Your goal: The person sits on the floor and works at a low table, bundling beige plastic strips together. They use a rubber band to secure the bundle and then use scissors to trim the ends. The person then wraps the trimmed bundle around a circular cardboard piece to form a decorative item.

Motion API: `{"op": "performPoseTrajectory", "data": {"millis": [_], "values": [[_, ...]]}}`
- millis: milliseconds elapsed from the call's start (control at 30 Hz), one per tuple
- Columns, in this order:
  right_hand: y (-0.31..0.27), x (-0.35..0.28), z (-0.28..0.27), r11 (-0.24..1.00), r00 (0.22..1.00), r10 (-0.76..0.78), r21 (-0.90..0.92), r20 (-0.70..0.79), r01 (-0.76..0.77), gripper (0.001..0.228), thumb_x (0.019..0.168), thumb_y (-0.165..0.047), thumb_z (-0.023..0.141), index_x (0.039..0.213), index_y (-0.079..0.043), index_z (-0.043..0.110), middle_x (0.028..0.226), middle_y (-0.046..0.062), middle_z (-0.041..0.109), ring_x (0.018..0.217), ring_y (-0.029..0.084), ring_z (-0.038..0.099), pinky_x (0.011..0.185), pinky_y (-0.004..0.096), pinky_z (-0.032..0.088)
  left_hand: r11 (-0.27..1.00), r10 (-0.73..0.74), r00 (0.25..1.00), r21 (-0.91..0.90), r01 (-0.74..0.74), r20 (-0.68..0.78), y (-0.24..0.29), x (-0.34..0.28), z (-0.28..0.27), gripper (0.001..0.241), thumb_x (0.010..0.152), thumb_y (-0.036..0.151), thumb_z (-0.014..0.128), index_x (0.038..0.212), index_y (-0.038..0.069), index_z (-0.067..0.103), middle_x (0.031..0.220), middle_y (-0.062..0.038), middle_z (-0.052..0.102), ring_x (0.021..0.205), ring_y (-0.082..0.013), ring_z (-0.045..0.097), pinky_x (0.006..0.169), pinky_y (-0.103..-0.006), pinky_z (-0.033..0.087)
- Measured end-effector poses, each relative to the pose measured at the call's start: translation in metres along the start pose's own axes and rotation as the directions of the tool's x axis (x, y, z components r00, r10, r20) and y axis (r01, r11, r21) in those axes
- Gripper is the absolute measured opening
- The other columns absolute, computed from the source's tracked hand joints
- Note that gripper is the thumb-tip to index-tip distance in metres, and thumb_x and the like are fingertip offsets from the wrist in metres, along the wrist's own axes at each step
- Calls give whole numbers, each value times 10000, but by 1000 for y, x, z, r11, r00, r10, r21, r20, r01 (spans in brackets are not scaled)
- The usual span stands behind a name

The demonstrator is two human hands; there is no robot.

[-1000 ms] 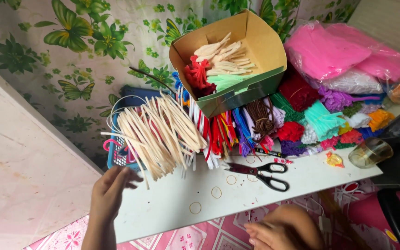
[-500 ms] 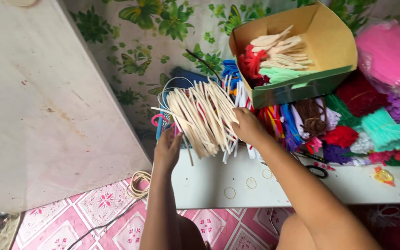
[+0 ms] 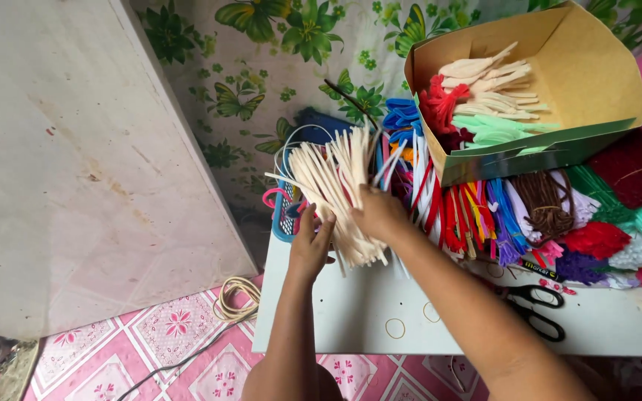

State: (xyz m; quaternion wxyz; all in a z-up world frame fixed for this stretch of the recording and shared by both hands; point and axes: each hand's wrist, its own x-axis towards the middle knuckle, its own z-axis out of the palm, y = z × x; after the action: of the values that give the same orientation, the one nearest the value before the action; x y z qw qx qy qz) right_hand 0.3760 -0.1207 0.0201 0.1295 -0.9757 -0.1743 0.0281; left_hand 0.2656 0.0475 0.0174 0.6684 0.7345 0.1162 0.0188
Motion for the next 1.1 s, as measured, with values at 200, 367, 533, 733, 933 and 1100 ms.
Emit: {"op": "performPoseTrajectory", "data": {"millis": [200, 367, 533, 733, 933, 1100], "values": [[-43, -30, 22, 992, 996, -85, 89, -30, 87, 781, 898, -312, 616, 1571, -36, 331, 1599, 278, 364, 1366, 452, 511, 1127, 586, 421, 995, -10, 1000, -101, 11, 3, -11, 5, 6, 765, 988, 519, 583, 1569, 70, 369, 1494, -370, 439, 1144, -515, 650, 677, -456, 664], [-51, -40, 53, 885, 955, -174, 387, -238, 258, 797, 897, -172, 565, 1593, 62, 253, 1545, 400, 361, 1402, 544, 414, 1180, 690, 233, 939, 15, 1000, -342, -18, -13, -50, 32, 16, 801, 1017, 547, 522, 1582, 14, 326, 1526, -444, 311, 1306, -546, 495, 857, -547, 604], [-63, -66, 61, 403, 944, -99, 855, -315, 327, 601, 1022, -201, 497, 1585, -19, 388, 1554, 278, 455, 1472, 363, 381, 1237, 494, 259, 788, 95, 995, -610, -85, -16, -41, 18, 16, 738, 1030, 327, 613, 1607, 44, 251, 1536, -358, 368, 1303, -439, 541, 977, -552, 536], [-42, -47, 43, -62, 972, 75, 972, -223, 227, 535, 963, -113, 543, 1477, 29, 503, 1442, 300, 563, 1293, 378, 598, 1090, 475, 475, 703, 120, 992, -701, -116, -43, -56, 27, 20, 803, 950, 35, 691, 1595, -14, 214, 1452, -390, 460, 1247, -453, 587, 977, -569, 535], [6, -4, 43, 461, 970, 170, 884, -176, 80, 283, 901, -236, 728, 1166, -140, 756, 837, 50, 755, 727, 112, 686, 617, 249, 594, 844, 87, 994, -525, -108, -64, -43, 12, 19, 937, 860, 74, 778, 1616, 38, 227, 1450, -350, 485, 1310, -451, 516, 1072, -590, 440], [24, 22, 57, 600, 987, 81, 797, -141, 65, 497, 842, -202, 780, 1313, -84, 673, 824, 54, 760, 641, 137, 678, 587, 276, 557, 953, 93, 995, -287, -100, -40, 3, -13, 19, 953, 830, 85, 751, 1618, 44, 218, 1481, -407, 440, 1372, -576, 432, 1123, -636, 372]]}}
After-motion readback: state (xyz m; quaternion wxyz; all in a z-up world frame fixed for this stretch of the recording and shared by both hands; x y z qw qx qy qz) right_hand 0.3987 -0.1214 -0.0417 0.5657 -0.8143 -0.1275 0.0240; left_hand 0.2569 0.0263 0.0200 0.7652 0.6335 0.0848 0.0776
